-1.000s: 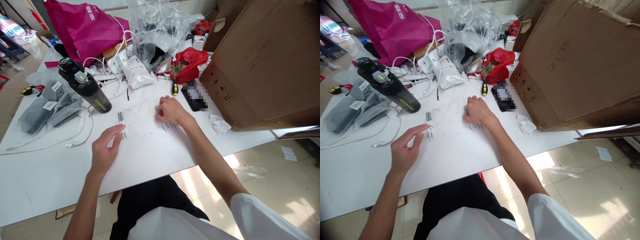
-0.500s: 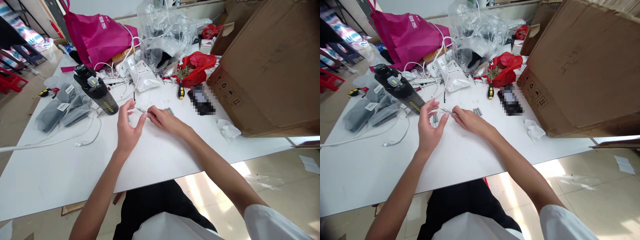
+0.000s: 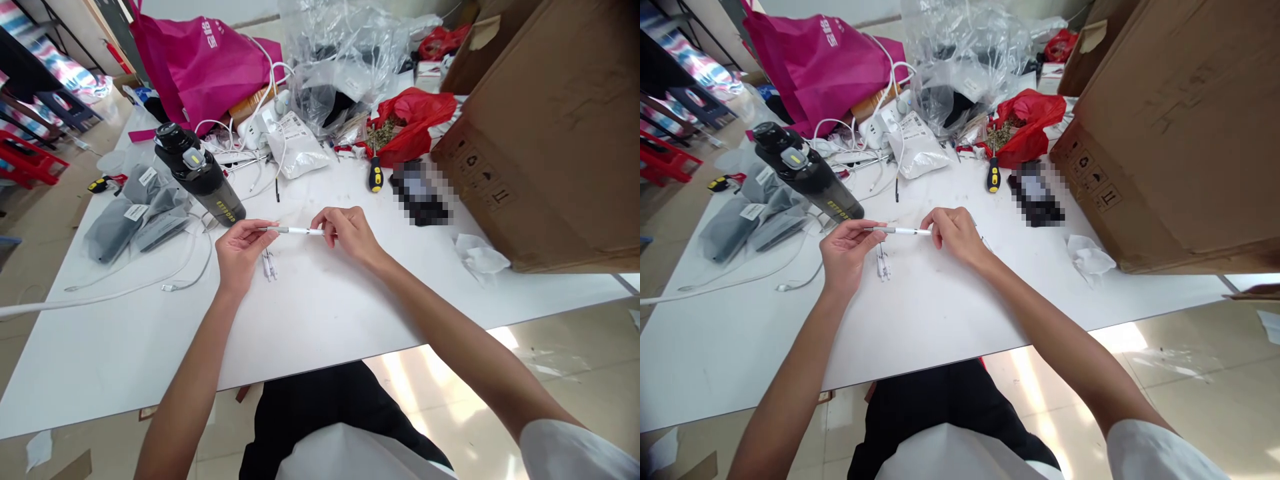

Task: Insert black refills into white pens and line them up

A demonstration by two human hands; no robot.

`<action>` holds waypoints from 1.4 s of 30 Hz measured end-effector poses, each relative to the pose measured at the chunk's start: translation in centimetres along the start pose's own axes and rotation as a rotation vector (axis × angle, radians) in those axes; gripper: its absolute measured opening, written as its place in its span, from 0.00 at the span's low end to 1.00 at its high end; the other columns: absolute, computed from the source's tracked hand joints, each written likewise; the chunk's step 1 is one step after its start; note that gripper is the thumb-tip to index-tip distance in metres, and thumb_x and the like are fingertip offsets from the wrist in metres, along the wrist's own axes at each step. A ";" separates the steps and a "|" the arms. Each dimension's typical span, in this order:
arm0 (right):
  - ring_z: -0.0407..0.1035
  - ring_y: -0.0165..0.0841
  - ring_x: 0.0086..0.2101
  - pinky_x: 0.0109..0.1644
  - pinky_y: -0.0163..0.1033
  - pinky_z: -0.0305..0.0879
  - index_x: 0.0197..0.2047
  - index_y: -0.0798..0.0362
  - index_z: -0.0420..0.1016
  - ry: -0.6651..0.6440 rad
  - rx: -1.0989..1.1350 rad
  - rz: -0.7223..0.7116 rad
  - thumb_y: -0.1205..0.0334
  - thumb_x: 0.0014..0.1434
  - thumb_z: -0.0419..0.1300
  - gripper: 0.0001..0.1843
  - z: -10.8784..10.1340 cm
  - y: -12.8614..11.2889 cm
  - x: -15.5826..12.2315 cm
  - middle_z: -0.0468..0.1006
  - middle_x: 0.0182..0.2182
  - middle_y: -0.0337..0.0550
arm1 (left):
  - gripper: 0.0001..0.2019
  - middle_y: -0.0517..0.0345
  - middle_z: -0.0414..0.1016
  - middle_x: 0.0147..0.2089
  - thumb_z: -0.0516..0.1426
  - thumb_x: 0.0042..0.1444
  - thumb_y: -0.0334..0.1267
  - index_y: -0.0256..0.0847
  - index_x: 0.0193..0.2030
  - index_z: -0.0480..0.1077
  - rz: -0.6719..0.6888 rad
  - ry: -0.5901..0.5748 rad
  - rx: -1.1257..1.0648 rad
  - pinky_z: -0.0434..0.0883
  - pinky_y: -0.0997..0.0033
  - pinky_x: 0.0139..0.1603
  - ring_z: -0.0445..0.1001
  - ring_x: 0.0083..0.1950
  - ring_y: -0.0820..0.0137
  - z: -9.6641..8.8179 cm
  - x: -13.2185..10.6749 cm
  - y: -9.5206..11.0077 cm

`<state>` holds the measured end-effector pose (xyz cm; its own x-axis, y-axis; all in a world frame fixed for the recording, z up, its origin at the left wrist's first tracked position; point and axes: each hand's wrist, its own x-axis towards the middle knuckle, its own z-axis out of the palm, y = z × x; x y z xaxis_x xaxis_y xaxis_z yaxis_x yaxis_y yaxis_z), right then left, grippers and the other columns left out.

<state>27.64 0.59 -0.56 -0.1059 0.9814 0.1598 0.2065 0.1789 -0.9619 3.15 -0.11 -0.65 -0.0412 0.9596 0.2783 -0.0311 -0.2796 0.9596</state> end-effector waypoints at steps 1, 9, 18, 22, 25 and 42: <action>0.70 0.35 0.30 0.37 0.40 0.66 0.22 0.49 0.76 -0.015 0.051 0.002 0.52 0.74 0.53 0.29 -0.1 0.1 0.2 0.79 0.26 0.43 | 0.15 0.50 0.91 0.47 0.80 0.54 0.42 0.42 0.44 0.85 -0.003 0.024 -0.007 0.86 0.60 0.53 0.90 0.47 0.61 -0.2 0.1 -0.2; 0.76 0.39 0.38 0.34 0.41 0.72 0.23 0.49 0.74 0.086 0.247 0.020 0.36 0.73 0.55 0.33 -1.1 0.9 1.5 0.87 0.52 0.53 | 0.22 0.50 0.90 0.51 0.81 0.51 0.48 0.42 0.44 0.79 0.025 0.154 -0.092 0.82 0.49 0.67 0.89 0.54 0.59 -2.2 1.4 -0.8; 0.78 0.37 0.41 0.34 0.38 0.70 0.32 0.50 0.87 0.121 0.231 0.012 0.46 0.70 0.64 0.21 -0.7 2.1 1.4 0.88 0.52 0.50 | 0.19 0.50 0.90 0.49 0.81 0.50 0.43 0.42 0.43 0.81 0.024 0.123 -0.125 0.83 0.52 0.64 0.90 0.52 0.60 -1.4 0.8 -0.7; 0.83 0.43 0.47 0.39 0.43 0.77 0.52 0.50 0.87 -0.004 0.351 0.103 0.41 0.71 0.59 0.25 -0.2 2.4 1.9 0.82 0.67 0.53 | 0.18 0.50 0.90 0.48 0.80 0.52 0.44 0.42 0.44 0.83 -0.002 0.094 -0.091 0.85 0.56 0.58 0.90 0.47 0.61 -1.1 0.5 -0.4; 0.85 0.45 0.44 0.41 0.46 0.79 0.60 0.54 0.84 -0.136 0.471 0.181 0.38 0.70 0.60 0.30 0.0 2.0 1.9 0.86 0.61 0.60 | 0.18 0.49 0.90 0.47 0.80 0.54 0.47 0.41 0.44 0.83 -0.023 0.028 -0.057 0.86 0.56 0.55 0.90 0.45 0.61 -1.0 0.2 -0.2; 0.51 0.25 0.23 0.25 0.36 0.49 0.41 0.54 0.86 -0.513 0.355 0.161 0.35 0.65 0.75 0.27 0.3 0.9 0.4 0.62 0.22 0.30 | 0.30 0.64 0.57 0.24 0.56 0.78 0.59 0.43 0.27 0.59 0.182 -0.238 0.554 0.58 0.65 0.32 0.56 0.27 0.71 -0.8 -0.6 -0.2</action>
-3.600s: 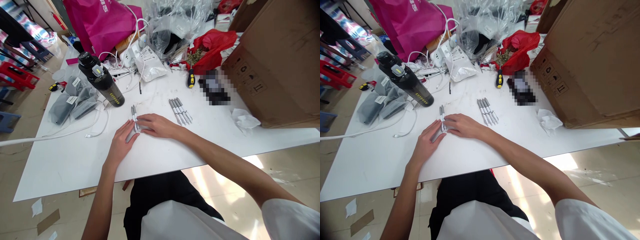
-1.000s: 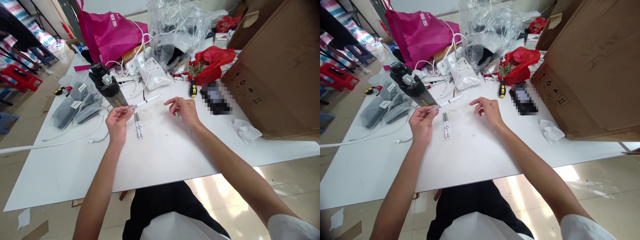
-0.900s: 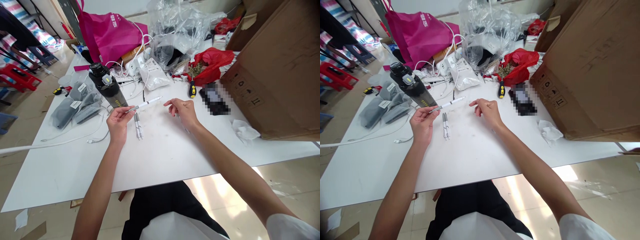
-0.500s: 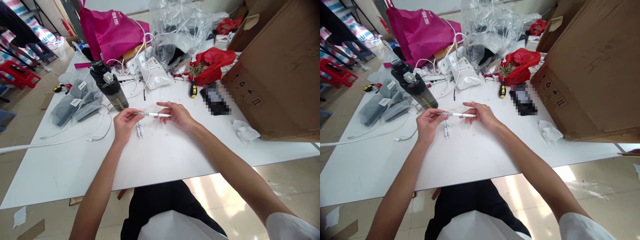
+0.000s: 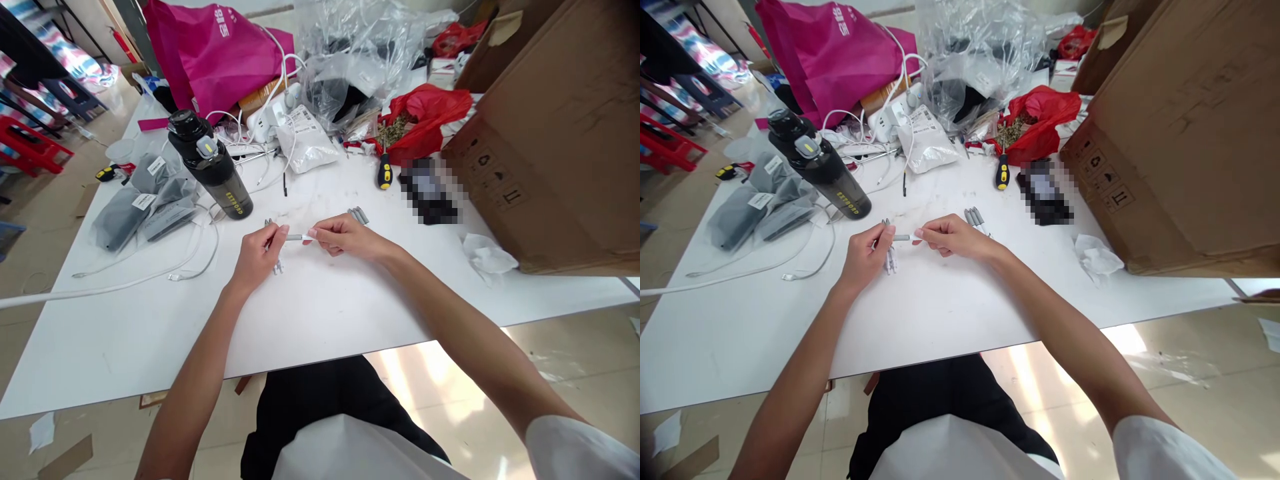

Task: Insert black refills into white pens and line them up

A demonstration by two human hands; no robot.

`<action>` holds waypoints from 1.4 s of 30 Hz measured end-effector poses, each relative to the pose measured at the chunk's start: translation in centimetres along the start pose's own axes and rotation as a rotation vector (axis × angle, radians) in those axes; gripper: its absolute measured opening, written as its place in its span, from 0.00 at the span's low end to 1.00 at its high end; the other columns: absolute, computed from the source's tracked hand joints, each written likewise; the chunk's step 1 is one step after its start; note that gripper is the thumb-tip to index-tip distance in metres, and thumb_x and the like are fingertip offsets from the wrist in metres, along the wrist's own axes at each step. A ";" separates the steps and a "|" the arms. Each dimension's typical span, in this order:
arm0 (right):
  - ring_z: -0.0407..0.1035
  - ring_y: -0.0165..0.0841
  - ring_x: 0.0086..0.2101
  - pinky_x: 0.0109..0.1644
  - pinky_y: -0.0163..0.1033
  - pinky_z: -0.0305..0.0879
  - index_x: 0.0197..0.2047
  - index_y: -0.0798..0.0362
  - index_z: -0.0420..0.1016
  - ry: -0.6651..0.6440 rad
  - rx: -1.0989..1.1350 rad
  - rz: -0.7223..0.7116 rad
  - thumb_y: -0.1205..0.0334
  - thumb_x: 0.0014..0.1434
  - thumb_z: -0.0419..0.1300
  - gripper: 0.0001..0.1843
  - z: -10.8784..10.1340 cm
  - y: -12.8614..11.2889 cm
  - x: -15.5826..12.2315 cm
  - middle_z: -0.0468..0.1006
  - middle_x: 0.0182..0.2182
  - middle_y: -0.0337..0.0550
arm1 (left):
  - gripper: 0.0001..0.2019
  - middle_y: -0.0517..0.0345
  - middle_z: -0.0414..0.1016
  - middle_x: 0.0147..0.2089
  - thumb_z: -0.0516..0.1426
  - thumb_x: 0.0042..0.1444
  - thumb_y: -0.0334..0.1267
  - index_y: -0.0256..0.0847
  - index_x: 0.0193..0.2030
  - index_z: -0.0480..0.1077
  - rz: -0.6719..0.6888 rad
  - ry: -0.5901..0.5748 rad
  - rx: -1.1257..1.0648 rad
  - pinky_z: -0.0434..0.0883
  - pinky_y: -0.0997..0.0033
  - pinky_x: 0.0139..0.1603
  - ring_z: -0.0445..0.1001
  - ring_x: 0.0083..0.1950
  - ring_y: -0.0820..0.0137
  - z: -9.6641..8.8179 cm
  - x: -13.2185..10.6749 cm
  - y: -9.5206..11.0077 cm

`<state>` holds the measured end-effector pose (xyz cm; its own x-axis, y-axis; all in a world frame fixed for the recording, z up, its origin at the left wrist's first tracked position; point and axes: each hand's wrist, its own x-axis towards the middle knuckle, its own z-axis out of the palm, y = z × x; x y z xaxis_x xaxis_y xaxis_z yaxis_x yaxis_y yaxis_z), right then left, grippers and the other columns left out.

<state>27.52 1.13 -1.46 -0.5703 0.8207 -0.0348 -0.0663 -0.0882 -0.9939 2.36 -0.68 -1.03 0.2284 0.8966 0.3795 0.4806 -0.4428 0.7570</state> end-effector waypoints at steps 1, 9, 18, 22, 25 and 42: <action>0.52 0.25 0.22 0.25 0.36 0.50 0.42 0.53 0.86 0.031 0.044 -0.019 0.36 0.64 0.77 0.26 0.1 -0.1 0.1 0.64 0.22 0.30 | 0.31 0.64 0.57 0.24 0.56 0.78 0.60 0.43 0.27 0.58 -0.030 0.004 -0.030 0.58 0.65 0.32 0.57 0.27 0.71 0.0 -0.1 0.0; 0.70 0.30 0.33 0.36 0.35 0.71 0.36 0.48 0.76 0.481 0.438 -0.204 0.33 0.58 0.80 0.29 -0.4 -1.3 0.9 0.73 0.31 0.35 | 0.33 0.55 0.75 0.28 0.55 0.76 0.67 0.42 0.29 0.76 -0.161 -0.074 -0.257 0.69 0.66 0.35 0.73 0.31 0.68 0.5 -0.3 -1.0; 0.41 0.25 0.18 0.18 0.34 0.42 0.29 0.46 0.49 0.524 0.936 -0.193 0.41 0.75 0.65 0.34 -3.9 -1.3 0.1 0.47 0.19 0.25 | 0.35 0.53 0.75 0.27 0.57 0.72 0.71 0.42 0.27 0.77 -0.228 0.189 -0.397 0.74 0.68 0.35 0.74 0.30 0.69 0.9 0.5 -0.5; 0.36 0.27 0.18 0.18 0.35 0.38 0.29 0.45 0.41 0.552 1.102 -0.235 0.45 0.78 0.57 0.32 -4.7 -1.1 -0.5 0.42 0.18 0.26 | 0.34 0.53 0.75 0.27 0.58 0.72 0.70 0.42 0.27 0.77 -0.253 0.234 -0.436 0.74 0.67 0.35 0.74 0.30 0.68 1.0 0.5 -0.5; 0.37 0.27 0.18 0.18 0.35 0.40 0.30 0.45 0.42 0.548 1.117 -0.255 0.44 0.75 0.60 0.32 -4.5 -1.4 -0.6 0.43 0.18 0.26 | 0.33 0.54 0.75 0.27 0.58 0.74 0.67 0.43 0.27 0.77 -0.254 0.252 -0.439 0.73 0.66 0.35 0.73 0.31 0.68 1.1 0.4 -0.4; 0.59 0.34 0.26 0.30 0.40 0.66 0.32 0.44 0.57 0.569 0.596 -0.173 0.21 0.67 0.63 0.37 1.3 -2.6 0.7 0.57 0.23 0.33 | 0.18 0.54 0.87 0.43 0.73 0.65 0.54 0.48 0.54 0.84 -0.073 -0.115 -0.299 0.76 0.63 0.48 0.82 0.44 0.64 3.0 -1.6 1.4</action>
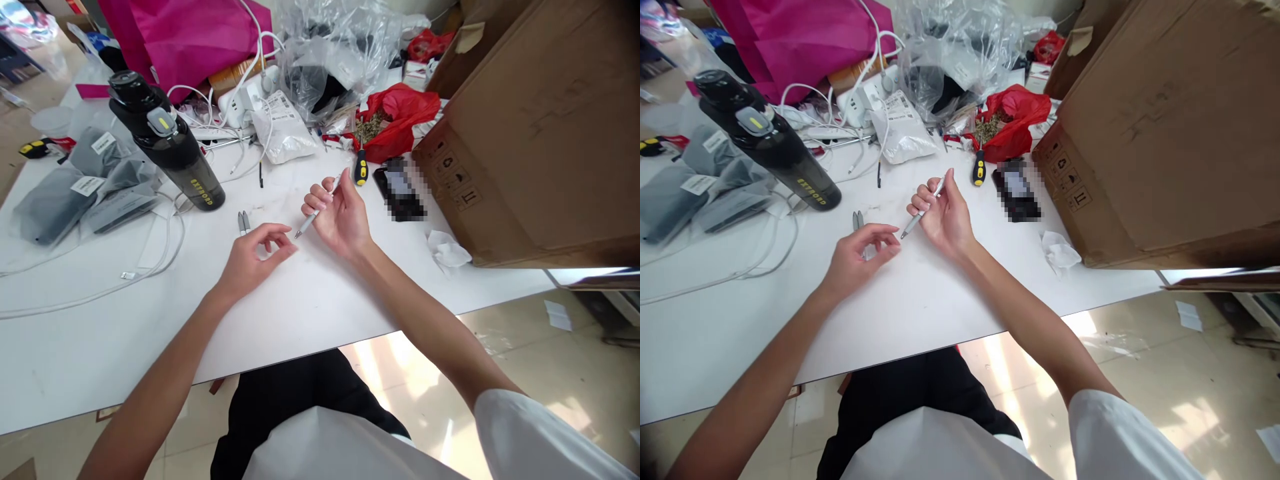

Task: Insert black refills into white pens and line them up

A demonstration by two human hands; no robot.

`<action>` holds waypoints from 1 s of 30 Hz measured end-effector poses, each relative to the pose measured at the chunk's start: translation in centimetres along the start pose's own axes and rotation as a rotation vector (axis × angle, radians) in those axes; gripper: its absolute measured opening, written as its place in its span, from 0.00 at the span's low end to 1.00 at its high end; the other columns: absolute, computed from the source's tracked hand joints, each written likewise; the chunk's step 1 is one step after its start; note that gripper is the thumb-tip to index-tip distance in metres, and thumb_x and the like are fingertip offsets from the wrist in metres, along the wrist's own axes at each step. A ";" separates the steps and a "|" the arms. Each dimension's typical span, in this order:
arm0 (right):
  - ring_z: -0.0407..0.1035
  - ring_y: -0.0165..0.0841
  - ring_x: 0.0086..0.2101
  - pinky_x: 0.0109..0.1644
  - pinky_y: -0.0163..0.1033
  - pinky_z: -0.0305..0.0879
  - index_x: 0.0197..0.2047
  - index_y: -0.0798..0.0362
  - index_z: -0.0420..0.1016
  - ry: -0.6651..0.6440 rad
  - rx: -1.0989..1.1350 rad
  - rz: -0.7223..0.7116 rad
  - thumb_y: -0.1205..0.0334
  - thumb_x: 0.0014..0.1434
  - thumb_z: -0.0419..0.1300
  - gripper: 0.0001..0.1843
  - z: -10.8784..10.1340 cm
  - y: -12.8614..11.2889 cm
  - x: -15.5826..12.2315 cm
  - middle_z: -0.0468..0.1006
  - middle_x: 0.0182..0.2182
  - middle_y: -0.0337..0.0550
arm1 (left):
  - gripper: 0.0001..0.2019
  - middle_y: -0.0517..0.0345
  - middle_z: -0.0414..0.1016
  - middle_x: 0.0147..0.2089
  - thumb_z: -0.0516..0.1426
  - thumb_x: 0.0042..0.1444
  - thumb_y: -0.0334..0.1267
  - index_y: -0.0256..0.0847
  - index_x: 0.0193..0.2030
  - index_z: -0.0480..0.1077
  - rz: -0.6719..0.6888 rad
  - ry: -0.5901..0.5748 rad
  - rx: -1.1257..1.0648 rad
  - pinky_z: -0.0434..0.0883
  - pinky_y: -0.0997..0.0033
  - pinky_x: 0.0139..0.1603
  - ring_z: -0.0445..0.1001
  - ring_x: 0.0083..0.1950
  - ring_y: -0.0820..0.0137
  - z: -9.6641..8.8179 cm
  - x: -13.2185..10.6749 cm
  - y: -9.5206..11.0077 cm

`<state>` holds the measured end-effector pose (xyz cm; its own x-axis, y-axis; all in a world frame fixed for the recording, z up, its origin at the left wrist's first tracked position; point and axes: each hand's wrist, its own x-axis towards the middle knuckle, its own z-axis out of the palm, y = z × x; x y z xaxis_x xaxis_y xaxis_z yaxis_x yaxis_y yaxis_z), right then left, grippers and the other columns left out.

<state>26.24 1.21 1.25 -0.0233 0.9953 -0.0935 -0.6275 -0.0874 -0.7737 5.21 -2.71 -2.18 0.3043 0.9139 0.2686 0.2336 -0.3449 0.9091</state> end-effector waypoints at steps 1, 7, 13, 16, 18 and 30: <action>0.62 0.35 0.28 0.32 0.40 0.68 0.33 0.44 0.59 -0.026 -0.037 -0.006 0.20 0.67 0.63 0.36 0.3 0.5 -0.2 0.58 0.24 0.33 | 0.20 0.54 0.87 0.44 0.74 0.63 0.53 0.48 0.56 0.84 -0.010 -0.023 -0.019 0.77 0.63 0.47 0.83 0.44 0.63 0.5 -0.2 0.0; 0.72 0.36 0.40 0.42 0.38 0.73 0.38 0.44 0.68 -0.118 -0.108 -0.030 0.25 0.62 0.72 0.32 0.5 2.2 -0.9 0.71 0.32 0.37 | 0.15 0.55 0.86 0.40 0.71 0.67 0.53 0.46 0.50 0.86 -0.055 0.111 -0.082 0.80 0.64 0.46 0.83 0.39 0.66 1.3 -0.5 0.1; 0.72 0.31 0.36 0.40 0.36 0.73 0.38 0.48 0.82 -0.114 -0.250 0.009 0.37 0.50 0.84 0.27 -0.6 2.1 -0.4 0.79 0.36 0.38 | 0.20 0.56 0.80 0.35 0.67 0.70 0.61 0.44 0.43 0.82 -0.040 0.343 -0.118 0.75 0.68 0.38 0.77 0.36 0.68 -1.4 0.8 0.1; 0.69 0.29 0.28 0.31 0.37 0.67 0.31 0.51 0.79 -0.239 -0.309 0.101 0.35 0.51 0.83 0.29 -0.9 2.6 -0.4 0.76 0.29 0.38 | 0.27 0.59 0.71 0.31 0.62 0.73 0.64 0.44 0.33 0.71 -0.008 0.336 -0.085 0.70 0.67 0.35 0.69 0.33 0.70 -2.1 1.2 -0.4; 0.62 0.27 0.24 0.26 0.37 0.59 0.27 0.51 0.76 -0.301 -0.357 0.115 0.33 0.54 0.81 0.32 -1.1 3.2 -0.4 0.72 0.26 0.37 | 0.30 0.61 0.63 0.28 0.62 0.73 0.66 0.44 0.29 0.64 -0.020 0.315 -0.130 0.66 0.67 0.32 0.64 0.30 0.70 -2.3 1.4 -0.6; 0.67 0.35 0.35 0.40 0.41 0.62 0.45 0.48 0.86 -0.346 -0.857 -0.343 0.33 0.72 0.66 0.26 -1.9 2.8 -1.0 0.78 0.32 0.41 | 0.36 0.64 0.56 0.21 0.66 0.67 0.68 0.45 0.23 0.57 -0.291 0.213 -0.409 0.62 0.69 0.22 0.60 0.21 0.74 -2.4 2.0 -0.6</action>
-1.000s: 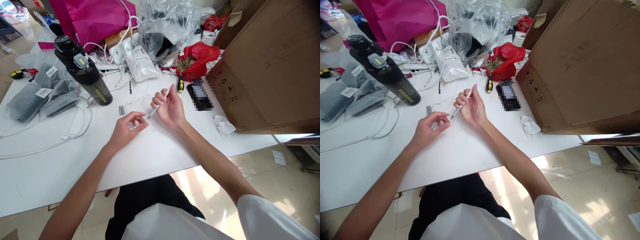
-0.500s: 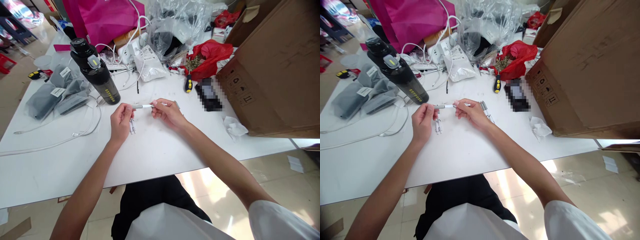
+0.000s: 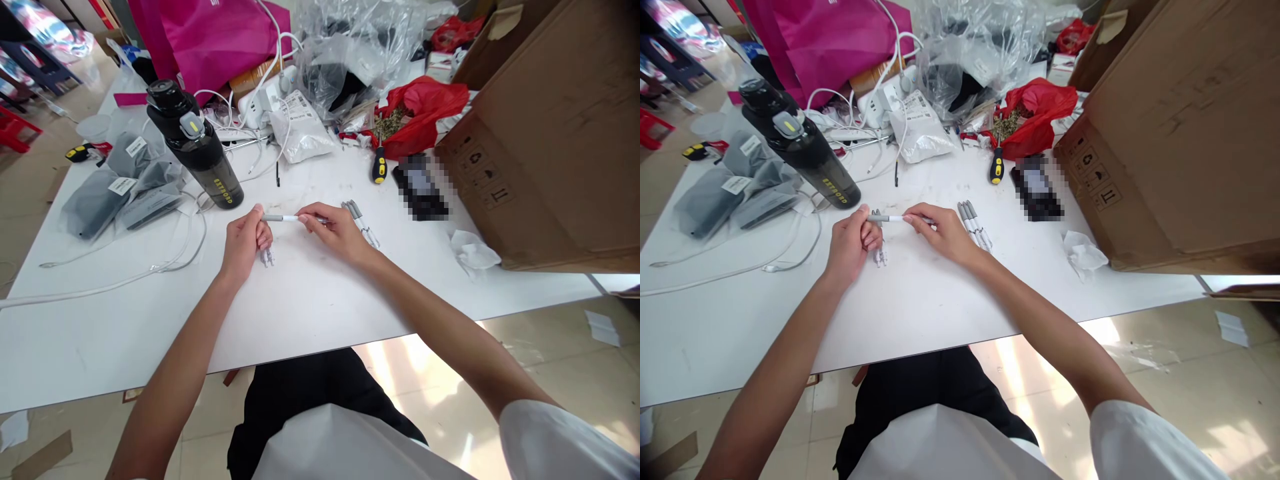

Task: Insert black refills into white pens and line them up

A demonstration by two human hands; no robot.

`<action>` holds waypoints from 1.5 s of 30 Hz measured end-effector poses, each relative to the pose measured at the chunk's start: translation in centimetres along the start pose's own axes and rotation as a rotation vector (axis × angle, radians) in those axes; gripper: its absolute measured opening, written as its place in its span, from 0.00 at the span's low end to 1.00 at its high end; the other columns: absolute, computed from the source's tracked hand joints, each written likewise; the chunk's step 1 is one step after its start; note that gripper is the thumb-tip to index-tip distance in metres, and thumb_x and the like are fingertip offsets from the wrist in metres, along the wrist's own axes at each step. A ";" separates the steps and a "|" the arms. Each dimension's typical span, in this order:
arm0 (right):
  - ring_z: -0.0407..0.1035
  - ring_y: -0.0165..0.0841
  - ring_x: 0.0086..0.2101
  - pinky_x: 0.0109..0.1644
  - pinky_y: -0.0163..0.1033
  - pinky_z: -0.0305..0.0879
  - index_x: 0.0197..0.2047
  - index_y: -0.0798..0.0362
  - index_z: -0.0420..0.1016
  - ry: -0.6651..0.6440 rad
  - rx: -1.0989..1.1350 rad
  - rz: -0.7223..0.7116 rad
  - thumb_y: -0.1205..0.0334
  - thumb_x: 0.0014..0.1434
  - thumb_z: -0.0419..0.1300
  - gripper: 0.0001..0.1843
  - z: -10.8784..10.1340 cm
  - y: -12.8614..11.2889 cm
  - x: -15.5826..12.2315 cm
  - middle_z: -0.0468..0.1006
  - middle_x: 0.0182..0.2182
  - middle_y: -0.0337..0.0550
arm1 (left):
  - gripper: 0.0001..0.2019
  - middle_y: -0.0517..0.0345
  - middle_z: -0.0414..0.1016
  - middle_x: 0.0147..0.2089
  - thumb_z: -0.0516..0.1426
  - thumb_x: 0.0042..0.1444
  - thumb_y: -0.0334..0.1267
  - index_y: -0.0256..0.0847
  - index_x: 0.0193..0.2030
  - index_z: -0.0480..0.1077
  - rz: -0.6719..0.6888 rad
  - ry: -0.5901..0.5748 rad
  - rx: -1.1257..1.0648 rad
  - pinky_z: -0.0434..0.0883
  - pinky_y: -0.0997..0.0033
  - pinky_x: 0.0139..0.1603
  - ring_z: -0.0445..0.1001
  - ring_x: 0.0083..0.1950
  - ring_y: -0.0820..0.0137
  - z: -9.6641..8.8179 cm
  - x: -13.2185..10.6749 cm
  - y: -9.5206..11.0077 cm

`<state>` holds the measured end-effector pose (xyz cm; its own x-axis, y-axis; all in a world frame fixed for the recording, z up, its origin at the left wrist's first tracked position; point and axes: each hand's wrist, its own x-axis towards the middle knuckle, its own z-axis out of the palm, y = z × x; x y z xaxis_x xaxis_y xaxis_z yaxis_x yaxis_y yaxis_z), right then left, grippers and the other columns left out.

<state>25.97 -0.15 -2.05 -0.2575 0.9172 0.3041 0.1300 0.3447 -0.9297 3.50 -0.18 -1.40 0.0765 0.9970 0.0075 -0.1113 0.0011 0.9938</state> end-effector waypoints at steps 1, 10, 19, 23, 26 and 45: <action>0.65 0.34 0.33 0.38 0.41 0.61 0.42 0.49 0.85 -0.008 0.041 0.031 0.32 0.72 0.65 0.27 0.1 -0.1 0.0 0.76 0.30 0.40 | 0.33 0.63 0.63 0.23 0.66 0.66 0.68 0.45 0.26 0.63 0.036 0.014 0.022 0.64 0.70 0.23 0.64 0.23 0.73 0.0 -0.1 0.0; 0.42 0.24 0.24 0.27 0.36 0.46 0.33 0.52 0.78 -0.175 0.608 0.381 0.30 0.59 0.77 0.32 0.3 -0.8 0.9 0.54 0.24 0.28 | 0.19 0.48 0.89 0.50 0.73 0.64 0.57 0.44 0.48 0.85 0.291 -0.008 0.060 0.80 0.64 0.47 0.85 0.46 0.63 0.3 -0.6 0.1; 0.59 0.30 0.27 0.30 0.39 0.57 0.39 0.50 0.83 -0.080 0.307 0.165 0.30 0.66 0.72 0.29 0.9 -0.4 0.1 0.68 0.27 0.37 | 0.28 0.58 0.83 0.33 0.74 0.58 0.66 0.44 0.35 0.71 0.197 0.148 0.054 0.79 0.67 0.39 0.80 0.32 0.70 0.0 0.0 -0.5; 0.58 0.31 0.27 0.32 0.40 0.57 0.34 0.49 0.79 -0.072 0.258 0.155 0.27 0.67 0.69 0.31 0.6 -0.4 0.2 0.68 0.26 0.37 | 0.27 0.50 0.87 0.55 0.79 0.54 0.59 0.46 0.49 0.77 0.252 0.033 -0.021 0.83 0.63 0.55 0.87 0.54 0.63 0.3 -0.1 0.0; 0.56 0.31 0.27 0.32 0.41 0.55 0.30 0.49 0.77 -0.082 0.207 0.154 0.25 0.67 0.67 0.34 0.1 -0.5 0.5 0.66 0.24 0.36 | 0.23 0.49 0.88 0.53 0.78 0.57 0.55 0.45 0.49 0.80 0.241 0.040 -0.058 0.83 0.60 0.61 0.87 0.57 0.61 0.1 -0.1 0.0; 0.70 0.37 0.36 0.41 0.43 0.65 0.51 0.49 0.78 -0.148 -0.177 -0.013 0.39 0.74 0.64 0.21 -0.7 1.2 0.2 0.83 0.41 0.44 | 0.23 0.59 0.84 0.31 0.80 0.52 0.57 0.42 0.37 0.79 0.121 0.171 0.022 0.81 0.70 0.40 0.84 0.33 0.70 0.1 0.0 -0.4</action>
<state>26.72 0.53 -2.93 -0.3963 0.8775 0.2702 0.2884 0.3984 -0.8707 3.69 -0.22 -1.81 -0.1059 0.9883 0.1100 -0.0878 -0.1195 0.9889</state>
